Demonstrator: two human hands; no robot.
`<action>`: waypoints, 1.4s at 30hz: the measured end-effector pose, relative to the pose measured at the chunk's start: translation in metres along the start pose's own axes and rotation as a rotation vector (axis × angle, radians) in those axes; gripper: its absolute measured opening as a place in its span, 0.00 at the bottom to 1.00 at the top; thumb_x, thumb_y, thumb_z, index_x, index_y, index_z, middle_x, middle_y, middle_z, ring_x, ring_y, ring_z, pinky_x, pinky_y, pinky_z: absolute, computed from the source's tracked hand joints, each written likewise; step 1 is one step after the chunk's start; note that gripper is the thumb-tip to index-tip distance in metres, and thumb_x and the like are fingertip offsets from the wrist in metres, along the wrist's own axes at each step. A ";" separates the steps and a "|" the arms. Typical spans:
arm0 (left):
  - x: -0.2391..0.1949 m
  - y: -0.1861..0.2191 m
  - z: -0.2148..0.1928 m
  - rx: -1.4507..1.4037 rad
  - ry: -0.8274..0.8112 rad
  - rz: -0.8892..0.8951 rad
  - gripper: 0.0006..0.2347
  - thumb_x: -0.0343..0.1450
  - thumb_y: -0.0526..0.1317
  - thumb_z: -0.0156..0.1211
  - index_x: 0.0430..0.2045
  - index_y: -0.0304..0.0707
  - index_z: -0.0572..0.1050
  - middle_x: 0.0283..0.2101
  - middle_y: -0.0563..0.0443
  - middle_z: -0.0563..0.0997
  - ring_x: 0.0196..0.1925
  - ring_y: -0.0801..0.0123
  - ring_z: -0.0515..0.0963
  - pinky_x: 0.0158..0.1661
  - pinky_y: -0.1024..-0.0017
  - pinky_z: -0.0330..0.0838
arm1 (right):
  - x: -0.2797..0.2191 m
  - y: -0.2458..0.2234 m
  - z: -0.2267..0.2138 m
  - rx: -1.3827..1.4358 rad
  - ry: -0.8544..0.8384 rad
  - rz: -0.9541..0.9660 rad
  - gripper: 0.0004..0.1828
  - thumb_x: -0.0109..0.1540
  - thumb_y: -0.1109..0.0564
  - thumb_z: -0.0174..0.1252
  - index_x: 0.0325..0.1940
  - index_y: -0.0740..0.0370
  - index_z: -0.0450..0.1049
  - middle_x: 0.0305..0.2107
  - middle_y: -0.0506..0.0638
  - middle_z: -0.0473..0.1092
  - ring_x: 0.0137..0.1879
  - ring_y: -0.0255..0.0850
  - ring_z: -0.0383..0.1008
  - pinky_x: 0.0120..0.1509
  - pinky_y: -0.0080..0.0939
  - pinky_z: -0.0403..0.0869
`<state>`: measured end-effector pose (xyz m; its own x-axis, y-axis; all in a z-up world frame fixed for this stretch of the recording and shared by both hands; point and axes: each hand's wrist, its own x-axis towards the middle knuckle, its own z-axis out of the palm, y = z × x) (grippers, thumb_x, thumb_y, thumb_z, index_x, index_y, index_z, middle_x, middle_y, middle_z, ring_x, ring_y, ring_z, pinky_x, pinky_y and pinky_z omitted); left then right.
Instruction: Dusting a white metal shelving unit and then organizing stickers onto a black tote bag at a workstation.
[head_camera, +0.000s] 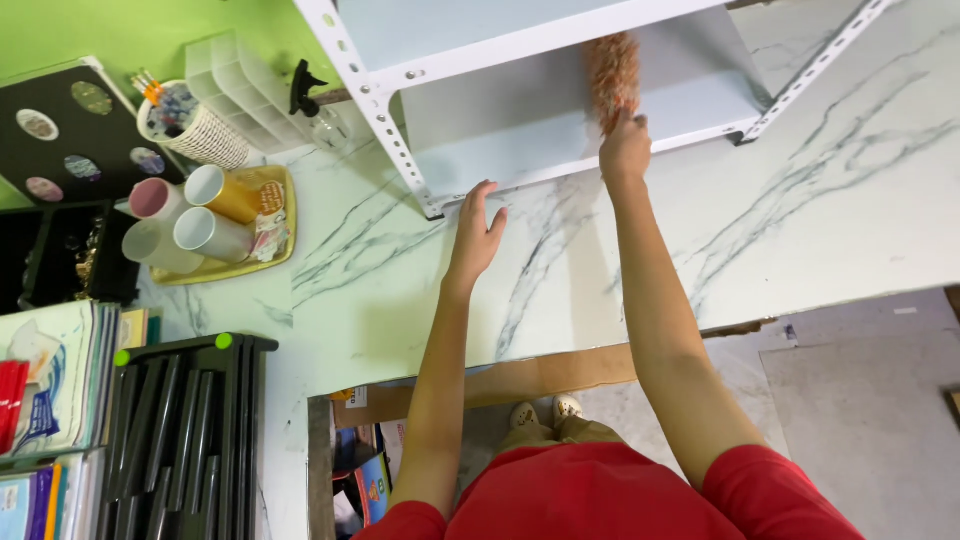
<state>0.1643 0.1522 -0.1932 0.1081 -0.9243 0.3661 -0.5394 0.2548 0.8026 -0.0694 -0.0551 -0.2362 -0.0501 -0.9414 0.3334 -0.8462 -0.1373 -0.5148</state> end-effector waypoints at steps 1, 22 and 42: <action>0.002 -0.001 0.010 -0.004 -0.006 0.007 0.18 0.76 0.35 0.58 0.60 0.34 0.66 0.66 0.37 0.69 0.70 0.46 0.67 0.67 0.58 0.61 | -0.006 -0.012 -0.016 -0.003 0.008 0.006 0.14 0.67 0.63 0.52 0.58 0.64 0.72 0.45 0.67 0.71 0.46 0.65 0.76 0.48 0.59 0.77; 0.042 0.063 0.091 -0.120 -0.235 0.070 0.19 0.76 0.36 0.57 0.61 0.35 0.64 0.68 0.38 0.67 0.72 0.47 0.66 0.67 0.59 0.63 | 0.074 0.131 -0.035 1.243 0.006 0.479 0.22 0.65 0.70 0.44 0.63 0.70 0.70 0.36 0.58 0.75 0.30 0.39 0.73 0.29 0.40 0.72; 0.046 0.068 0.095 -0.137 -0.216 0.041 0.18 0.77 0.36 0.57 0.62 0.36 0.66 0.68 0.40 0.69 0.72 0.50 0.67 0.68 0.60 0.62 | 0.037 0.126 -0.043 1.329 0.308 0.562 0.21 0.68 0.67 0.43 0.67 0.73 0.63 0.38 0.57 0.73 0.30 0.37 0.74 0.30 0.37 0.75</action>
<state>0.0533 0.1001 -0.1667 -0.1007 -0.9479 0.3022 -0.4197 0.3158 0.8509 -0.2009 -0.0940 -0.2548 -0.4516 -0.8879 -0.0877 0.4108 -0.1196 -0.9038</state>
